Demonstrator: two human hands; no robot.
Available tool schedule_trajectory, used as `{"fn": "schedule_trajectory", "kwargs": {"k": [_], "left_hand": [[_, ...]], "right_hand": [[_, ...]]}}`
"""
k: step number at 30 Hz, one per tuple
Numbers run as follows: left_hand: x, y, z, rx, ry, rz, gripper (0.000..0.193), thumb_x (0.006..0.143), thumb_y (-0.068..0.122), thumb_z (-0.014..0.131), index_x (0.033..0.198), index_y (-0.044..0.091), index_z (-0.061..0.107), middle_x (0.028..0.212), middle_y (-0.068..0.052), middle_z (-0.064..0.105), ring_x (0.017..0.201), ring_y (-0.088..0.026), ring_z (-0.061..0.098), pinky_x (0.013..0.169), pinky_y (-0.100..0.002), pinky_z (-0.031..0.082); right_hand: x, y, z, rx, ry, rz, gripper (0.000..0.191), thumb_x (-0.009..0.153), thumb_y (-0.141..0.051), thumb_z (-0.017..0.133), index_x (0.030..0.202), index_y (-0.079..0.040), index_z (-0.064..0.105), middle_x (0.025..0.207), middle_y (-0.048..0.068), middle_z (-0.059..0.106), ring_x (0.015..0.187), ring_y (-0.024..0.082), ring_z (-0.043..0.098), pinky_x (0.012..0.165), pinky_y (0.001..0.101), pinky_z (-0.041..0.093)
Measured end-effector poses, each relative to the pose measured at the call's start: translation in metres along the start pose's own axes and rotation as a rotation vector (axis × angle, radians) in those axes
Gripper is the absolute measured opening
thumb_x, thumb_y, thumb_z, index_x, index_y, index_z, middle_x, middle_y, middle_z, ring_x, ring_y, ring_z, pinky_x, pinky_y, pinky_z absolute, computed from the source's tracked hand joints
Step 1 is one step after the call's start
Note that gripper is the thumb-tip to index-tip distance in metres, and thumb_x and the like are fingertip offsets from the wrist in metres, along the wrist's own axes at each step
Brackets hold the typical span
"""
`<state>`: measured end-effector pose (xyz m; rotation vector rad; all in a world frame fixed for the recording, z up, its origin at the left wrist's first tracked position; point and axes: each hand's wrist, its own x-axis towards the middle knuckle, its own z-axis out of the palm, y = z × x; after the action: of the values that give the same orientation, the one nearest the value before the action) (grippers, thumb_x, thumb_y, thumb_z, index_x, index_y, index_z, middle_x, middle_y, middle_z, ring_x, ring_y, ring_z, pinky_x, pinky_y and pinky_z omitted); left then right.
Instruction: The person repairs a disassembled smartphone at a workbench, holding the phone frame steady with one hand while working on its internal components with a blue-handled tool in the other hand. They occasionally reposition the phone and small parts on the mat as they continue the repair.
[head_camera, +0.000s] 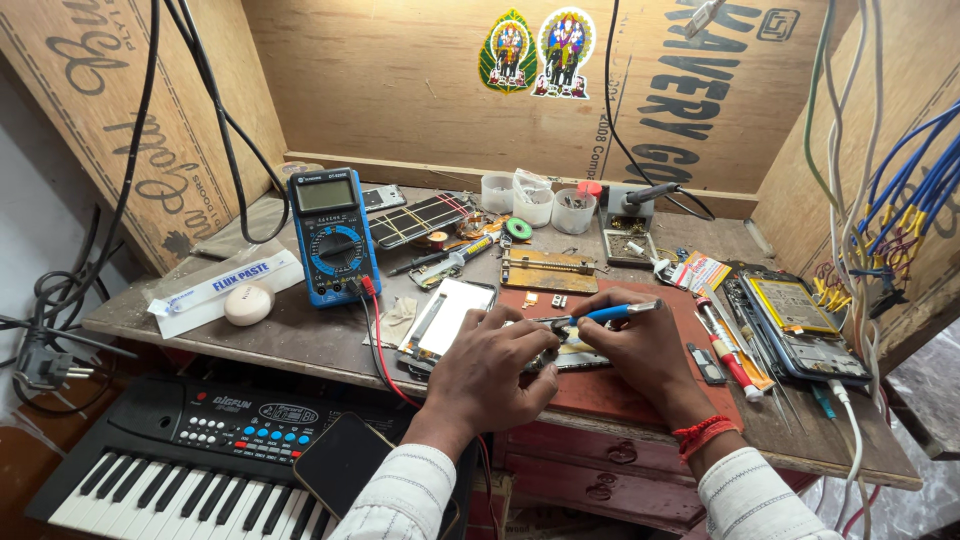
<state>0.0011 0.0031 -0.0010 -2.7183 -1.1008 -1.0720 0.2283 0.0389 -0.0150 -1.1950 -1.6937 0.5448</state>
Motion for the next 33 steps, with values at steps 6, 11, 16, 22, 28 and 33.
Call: {"fn": "schedule_trajectory", "kwargs": {"k": [6, 11, 16, 22, 28, 33], "left_hand": [[-0.0004, -0.0008, 0.001, 0.013, 0.013, 0.017, 0.03, 0.085, 0.033, 0.067, 0.106, 0.014, 0.075, 0.105, -0.001, 0.075, 0.107, -0.023, 0.062, 0.097, -0.041, 0.044], [-0.0007, -0.0003, 0.0013, 0.011, 0.008, 0.002, 0.03, 0.085, 0.033, 0.067, 0.106, 0.013, 0.075, 0.105, -0.001, 0.075, 0.107, -0.023, 0.062, 0.096, -0.04, 0.044], [0.0003, 0.0, 0.0007, 0.007, -0.009, -0.01, 0.029, 0.085, 0.032, 0.066, 0.106, 0.014, 0.075, 0.105, -0.001, 0.075, 0.108, -0.022, 0.062, 0.096, -0.04, 0.044], [-0.0003, 0.0, 0.0007, 0.0, 0.002, 0.0, 0.03, 0.084, 0.033, 0.067, 0.106, 0.013, 0.075, 0.105, -0.001, 0.075, 0.108, -0.023, 0.062, 0.096, -0.041, 0.044], [-0.0001, 0.0005, -0.0001, 0.005, 0.002, -0.002, 0.03, 0.084, 0.032, 0.068, 0.106, 0.014, 0.075, 0.105, -0.001, 0.075, 0.108, -0.023, 0.062, 0.095, -0.041, 0.044], [-0.0005, 0.0011, -0.0002, 0.003, 0.014, 0.001, 0.029, 0.084, 0.032, 0.067, 0.106, 0.014, 0.076, 0.106, 0.0, 0.075, 0.109, -0.023, 0.062, 0.094, -0.04, 0.044]], "right_hand": [[0.0, -0.0077, -0.0015, -0.099, 0.069, 0.003, 0.016, 0.083, -0.017, 0.078, 0.094, -0.007, 0.082, 0.074, 0.001, 0.075, 0.064, 0.006, 0.062, 0.055, 0.0244, 0.048], [-0.0014, -0.0081, -0.0024, -0.063, 0.09, 0.033, 0.014, 0.082, -0.015, 0.077, 0.091, -0.006, 0.081, 0.069, 0.002, 0.072, 0.06, 0.007, 0.061, 0.052, 0.0252, 0.047], [0.0, -0.0027, -0.0014, -0.025, 0.038, -0.006, 0.014, 0.082, -0.014, 0.076, 0.091, -0.004, 0.08, 0.072, 0.002, 0.074, 0.065, 0.006, 0.063, 0.056, 0.0247, 0.05], [0.0009, -0.0007, -0.0007, -0.02, 0.023, 0.026, 0.014, 0.082, -0.014, 0.076, 0.091, -0.004, 0.08, 0.074, 0.003, 0.076, 0.067, 0.006, 0.067, 0.059, 0.0251, 0.053], [-0.0005, -0.0065, -0.0011, -0.004, 0.045, 0.024, 0.014, 0.083, -0.015, 0.076, 0.093, -0.005, 0.08, 0.076, 0.002, 0.076, 0.066, 0.006, 0.066, 0.058, 0.0247, 0.053], [-0.0009, -0.008, -0.0032, -0.035, 0.116, -0.068, 0.013, 0.083, -0.013, 0.075, 0.09, -0.003, 0.079, 0.078, 0.001, 0.076, 0.068, 0.005, 0.066, 0.059, 0.0233, 0.053]]}}
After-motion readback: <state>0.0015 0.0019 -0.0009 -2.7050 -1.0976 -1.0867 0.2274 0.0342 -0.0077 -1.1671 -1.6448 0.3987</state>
